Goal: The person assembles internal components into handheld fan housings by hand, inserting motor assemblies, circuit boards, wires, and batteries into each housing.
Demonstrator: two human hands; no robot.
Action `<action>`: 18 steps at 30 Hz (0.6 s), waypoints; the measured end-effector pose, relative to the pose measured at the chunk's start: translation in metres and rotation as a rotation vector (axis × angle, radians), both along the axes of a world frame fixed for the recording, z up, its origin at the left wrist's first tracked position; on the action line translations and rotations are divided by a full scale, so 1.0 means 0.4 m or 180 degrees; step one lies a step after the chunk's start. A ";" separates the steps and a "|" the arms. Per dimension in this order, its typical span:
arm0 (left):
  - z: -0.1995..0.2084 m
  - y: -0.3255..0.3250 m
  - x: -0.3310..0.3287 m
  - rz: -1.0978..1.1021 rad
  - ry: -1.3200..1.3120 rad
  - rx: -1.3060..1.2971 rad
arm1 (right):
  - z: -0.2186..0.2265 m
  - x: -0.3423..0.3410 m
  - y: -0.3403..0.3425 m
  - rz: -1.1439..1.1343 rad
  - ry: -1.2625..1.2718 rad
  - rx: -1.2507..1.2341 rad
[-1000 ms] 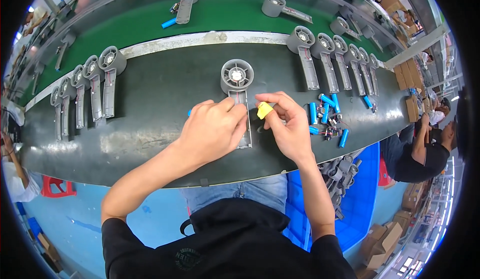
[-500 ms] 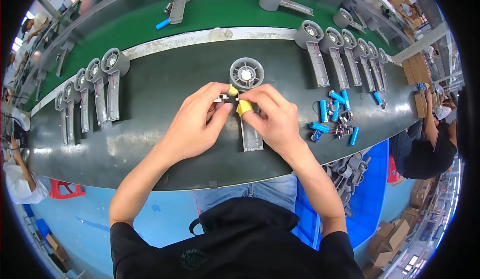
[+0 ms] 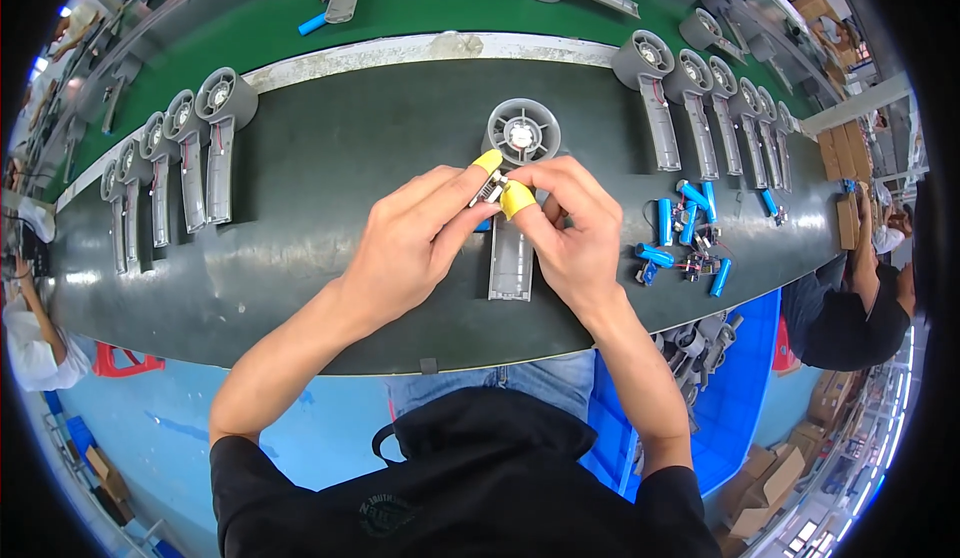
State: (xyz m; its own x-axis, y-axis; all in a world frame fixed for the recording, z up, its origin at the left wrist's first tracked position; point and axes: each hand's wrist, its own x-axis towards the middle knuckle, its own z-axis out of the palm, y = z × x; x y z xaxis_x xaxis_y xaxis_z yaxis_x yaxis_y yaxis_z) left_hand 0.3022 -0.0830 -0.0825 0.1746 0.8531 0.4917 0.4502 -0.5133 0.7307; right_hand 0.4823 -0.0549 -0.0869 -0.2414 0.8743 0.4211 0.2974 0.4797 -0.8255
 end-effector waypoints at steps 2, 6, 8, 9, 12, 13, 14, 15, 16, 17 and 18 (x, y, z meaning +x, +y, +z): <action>0.001 -0.001 -0.002 0.0016 0.0103 -0.0073 | 0.000 -0.001 0.000 0.0011 -0.0006 -0.0008; 0.003 0.000 0.004 -0.0014 0.0134 -0.0039 | -0.002 -0.001 0.001 0.0011 -0.0071 0.0065; -0.001 -0.003 0.008 -0.0048 0.0220 0.0099 | 0.000 0.000 0.002 0.0024 -0.0088 0.0058; -0.005 -0.004 0.006 -0.0046 0.0218 0.0092 | 0.001 0.001 0.002 0.0033 -0.0106 0.0058; -0.012 -0.002 0.002 -0.0115 0.0257 0.0175 | -0.003 0.005 0.004 -0.0004 -0.0062 0.0157; -0.013 -0.005 0.005 -0.0109 0.0175 0.0106 | -0.005 0.005 0.004 -0.0005 -0.0070 0.0150; -0.013 -0.007 0.007 -0.0101 0.0091 0.0037 | -0.006 0.005 0.005 -0.0024 -0.0081 0.0220; -0.011 -0.008 0.007 -0.0101 0.0080 0.0030 | -0.008 0.005 0.006 -0.0041 -0.0093 0.0290; -0.006 -0.008 0.007 -0.0145 0.0034 -0.0095 | -0.009 0.005 0.006 -0.0041 -0.0105 0.0280; -0.002 -0.009 0.007 -0.0188 -0.0013 -0.0221 | -0.009 0.006 0.006 0.0004 -0.0185 0.0408; 0.003 -0.008 0.003 -0.0186 -0.0026 -0.0231 | -0.010 0.006 0.007 0.0052 -0.0265 0.0534</action>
